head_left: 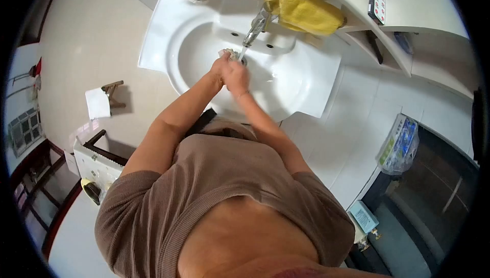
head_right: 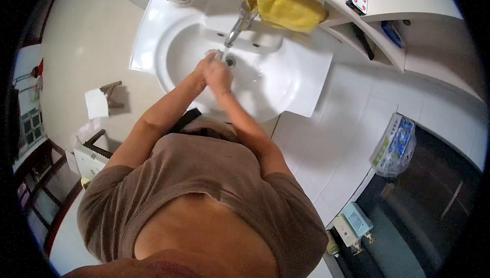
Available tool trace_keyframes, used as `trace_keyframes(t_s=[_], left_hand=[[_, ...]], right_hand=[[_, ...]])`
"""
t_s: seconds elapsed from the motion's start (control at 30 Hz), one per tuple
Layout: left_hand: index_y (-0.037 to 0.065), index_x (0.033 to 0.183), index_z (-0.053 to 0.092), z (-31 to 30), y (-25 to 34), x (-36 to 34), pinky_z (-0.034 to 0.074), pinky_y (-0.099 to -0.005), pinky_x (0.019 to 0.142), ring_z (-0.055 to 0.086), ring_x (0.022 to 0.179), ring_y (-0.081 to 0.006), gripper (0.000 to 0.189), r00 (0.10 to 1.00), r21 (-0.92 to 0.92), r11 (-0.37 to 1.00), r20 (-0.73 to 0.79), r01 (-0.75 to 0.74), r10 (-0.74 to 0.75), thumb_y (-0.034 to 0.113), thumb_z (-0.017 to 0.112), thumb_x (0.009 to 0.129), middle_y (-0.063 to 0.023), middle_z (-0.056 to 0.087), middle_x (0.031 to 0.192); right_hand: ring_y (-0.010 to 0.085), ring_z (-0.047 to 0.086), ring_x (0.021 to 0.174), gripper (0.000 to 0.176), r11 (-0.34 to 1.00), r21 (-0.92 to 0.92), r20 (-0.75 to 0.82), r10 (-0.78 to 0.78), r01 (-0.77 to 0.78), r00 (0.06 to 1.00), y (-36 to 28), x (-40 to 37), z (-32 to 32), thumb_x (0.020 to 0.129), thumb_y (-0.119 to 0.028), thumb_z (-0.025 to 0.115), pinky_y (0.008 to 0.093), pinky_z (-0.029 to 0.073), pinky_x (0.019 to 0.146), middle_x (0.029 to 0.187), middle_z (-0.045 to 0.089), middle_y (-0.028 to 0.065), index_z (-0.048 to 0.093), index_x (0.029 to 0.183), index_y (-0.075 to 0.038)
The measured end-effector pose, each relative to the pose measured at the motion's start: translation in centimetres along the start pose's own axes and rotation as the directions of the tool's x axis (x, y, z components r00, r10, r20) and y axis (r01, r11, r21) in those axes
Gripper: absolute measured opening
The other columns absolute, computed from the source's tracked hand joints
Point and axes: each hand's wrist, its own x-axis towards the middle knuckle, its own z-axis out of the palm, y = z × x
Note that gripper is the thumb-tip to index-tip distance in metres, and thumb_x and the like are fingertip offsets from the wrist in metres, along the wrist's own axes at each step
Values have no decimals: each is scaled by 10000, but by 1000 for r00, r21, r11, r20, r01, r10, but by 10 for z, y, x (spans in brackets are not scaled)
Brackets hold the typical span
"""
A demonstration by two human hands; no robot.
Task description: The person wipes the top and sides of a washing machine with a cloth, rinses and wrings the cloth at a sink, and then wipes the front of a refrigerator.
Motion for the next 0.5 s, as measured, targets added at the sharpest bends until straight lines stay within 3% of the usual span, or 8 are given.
trace_keyframes(t_s=[0.07, 0.17, 0.23, 0.27, 0.3, 0.37, 0.4, 0.5], left_hand=[[94, 990, 517, 1, -9, 4, 509, -415, 709, 596, 818, -243, 290, 992, 44, 999, -124, -8, 13, 331, 373, 904, -115, 596, 903], [73, 1001, 517, 24, 5, -15, 503, -414, 736, 598, 831, -241, 330, 988, 53, 998, -152, 34, -26, 352, 368, 904, -121, 596, 939], [36, 1046, 501, 37, 9, -23, 492, -400, 778, 599, 842, -245, 429, 989, 133, 990, -145, 44, -24, 413, 344, 914, -126, 594, 985], [30, 1031, 506, 11, 9, -2, 489, -396, 772, 600, 843, -239, 435, 982, 19, 999, 182, 43, -46, 414, 338, 915, -138, 596, 977], [33, 1013, 516, 10, 14, -9, 486, -396, 770, 601, 834, -246, 421, 981, 3, 999, 192, 34, -34, 395, 322, 920, -144, 599, 963], [32, 1003, 524, -3, 11, -2, 483, -408, 788, 602, 842, -262, 398, 970, 86, 995, 237, 43, -62, 366, 326, 918, -149, 601, 967], [32, 1003, 524, -5, 8, -1, 483, -408, 788, 602, 842, -262, 398, 970, 87, 995, 233, 45, -64, 366, 326, 918, -149, 601, 967], [57, 891, 542, 18, 7, -21, 488, -409, 786, 600, 812, -263, 321, 991, 235, 963, -58, 132, -122, 335, 381, 895, -117, 610, 845]], right_hand=[[407, 566, 748, 336, 949, -18, 37, 314, -313, 949, 30, 36, -2, 763, -344, 556, 458, 451, 669, 764, 595, 218, 627, 703, -21], [383, 566, 749, 265, 950, 59, 15, 306, -307, 952, 43, 48, -10, 762, -297, 558, 454, 440, 658, 772, 602, 187, 610, 706, -44], [365, 550, 771, 225, 999, -27, -58, 45, -47, 997, 15, 31, -16, 728, -275, 589, 441, 441, 662, 793, 580, 154, 581, 678, -55], [352, 533, 799, 217, 982, -55, -57, -183, 180, 981, 4, 18, -16, 699, -264, 616, 433, 443, 670, 810, 545, 137, 559, 655, -59], [356, 549, 751, 235, 944, -7, -46, -329, 329, 943, -12, 7, -19, 683, -269, 628, 431, 448, 656, 772, 564, 152, 544, 650, -51], [335, 540, 624, 241, 966, 38, -79, -254, 257, 964, -2, -1, 4, 745, -254, 603, 422, 430, 600, 664, 546, 166, 554, 636, -44], [360, 555, 660, 253, 991, 112, -43, -64, 68, 997, 20, 9, 12, 752, -278, 570, 437, 440, 629, 695, 573, 178, 586, 659, -43], [369, 580, 732, 397, 954, 28, 79, 295, -298, 952, 50, 36, -11, 800, -360, 457, 438, 448, 679, 761, 597, 220, 627, 695, -17]])
